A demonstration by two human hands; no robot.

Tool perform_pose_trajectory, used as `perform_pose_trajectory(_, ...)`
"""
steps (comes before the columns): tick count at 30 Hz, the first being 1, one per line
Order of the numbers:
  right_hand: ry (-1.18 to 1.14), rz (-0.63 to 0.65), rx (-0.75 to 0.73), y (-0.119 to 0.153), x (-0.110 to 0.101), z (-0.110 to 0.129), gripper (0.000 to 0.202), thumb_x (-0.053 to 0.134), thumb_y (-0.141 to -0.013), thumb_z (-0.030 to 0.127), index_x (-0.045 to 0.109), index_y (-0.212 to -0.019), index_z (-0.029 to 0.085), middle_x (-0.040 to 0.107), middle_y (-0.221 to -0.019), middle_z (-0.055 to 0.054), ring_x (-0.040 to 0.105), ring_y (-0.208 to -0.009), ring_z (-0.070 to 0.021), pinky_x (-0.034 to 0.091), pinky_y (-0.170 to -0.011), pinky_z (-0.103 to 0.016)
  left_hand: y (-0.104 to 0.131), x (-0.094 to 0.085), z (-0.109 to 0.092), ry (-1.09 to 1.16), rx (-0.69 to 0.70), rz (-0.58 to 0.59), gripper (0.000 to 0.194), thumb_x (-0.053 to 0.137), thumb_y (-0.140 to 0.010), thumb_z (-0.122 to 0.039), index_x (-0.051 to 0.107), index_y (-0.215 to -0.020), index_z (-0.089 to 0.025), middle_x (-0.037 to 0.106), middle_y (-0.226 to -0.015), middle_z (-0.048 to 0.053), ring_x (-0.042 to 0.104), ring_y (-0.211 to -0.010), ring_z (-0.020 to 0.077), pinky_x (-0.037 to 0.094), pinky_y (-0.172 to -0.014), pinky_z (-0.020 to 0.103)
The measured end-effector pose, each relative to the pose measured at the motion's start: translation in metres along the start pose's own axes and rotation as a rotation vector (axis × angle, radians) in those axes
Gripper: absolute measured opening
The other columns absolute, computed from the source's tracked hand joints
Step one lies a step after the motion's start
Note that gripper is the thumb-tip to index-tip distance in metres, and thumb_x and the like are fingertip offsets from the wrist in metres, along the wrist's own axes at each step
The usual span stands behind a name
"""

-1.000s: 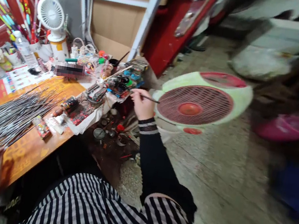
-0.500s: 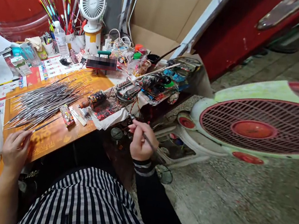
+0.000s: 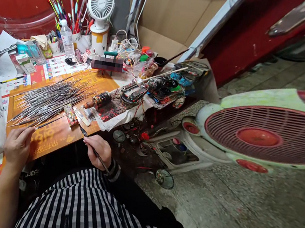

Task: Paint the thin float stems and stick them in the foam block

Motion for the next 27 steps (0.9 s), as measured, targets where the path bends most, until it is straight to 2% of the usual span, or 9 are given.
perform_pose_trajectory(14,-0.07,0.084,-0.074,0.009,0.048,0.003,0.056,0.051,-0.09,0.001,0.053,-0.142,0.021,0.073,-0.105,-0.01,0.07,-0.098,-0.0205,0.063,-0.083,-0.038,0.005,0.007,-0.007,0.04,0.004,-0.05,0.019,0.059,-0.093,-0.02,0.071,-0.107,-0.02,0.072,-0.095,0.007,0.057,-0.084,0.0209,0.046,-0.082,0.033)
perform_pose_trajectory(22,-0.139,0.17,-0.218,0.016,0.092,0.031,0.06,0.052,-0.091,0.004,0.046,-0.149,0.017,0.073,-0.106,-0.012,0.07,-0.099,-0.0212,0.063,-0.083,-0.036,0.007,0.007,-0.009,0.06,-0.051,-0.022,0.019,0.055,-0.095,-0.021,0.071,-0.106,-0.021,0.072,-0.095,0.007,0.059,-0.087,0.0212,0.046,-0.082,0.035)
perform_pose_trajectory(27,-0.08,0.222,-0.213,0.027,0.115,0.038,0.059,0.05,-0.093,0.007,0.043,-0.151,0.017,0.073,-0.112,-0.013,0.069,-0.107,-0.0229,0.063,-0.089,-0.04,0.01,0.009,-0.009,0.075,-0.067,-0.003,0.02,0.055,-0.095,-0.022,0.071,-0.106,-0.021,0.071,-0.096,0.007,0.06,-0.087,0.0209,0.046,-0.082,0.035)
Point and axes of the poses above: each hand's wrist, its own y-axis away from the middle knuckle, its own x-axis out of the palm, z = x × y, the point moved 7 cm from there along -y, towards the middle knuckle
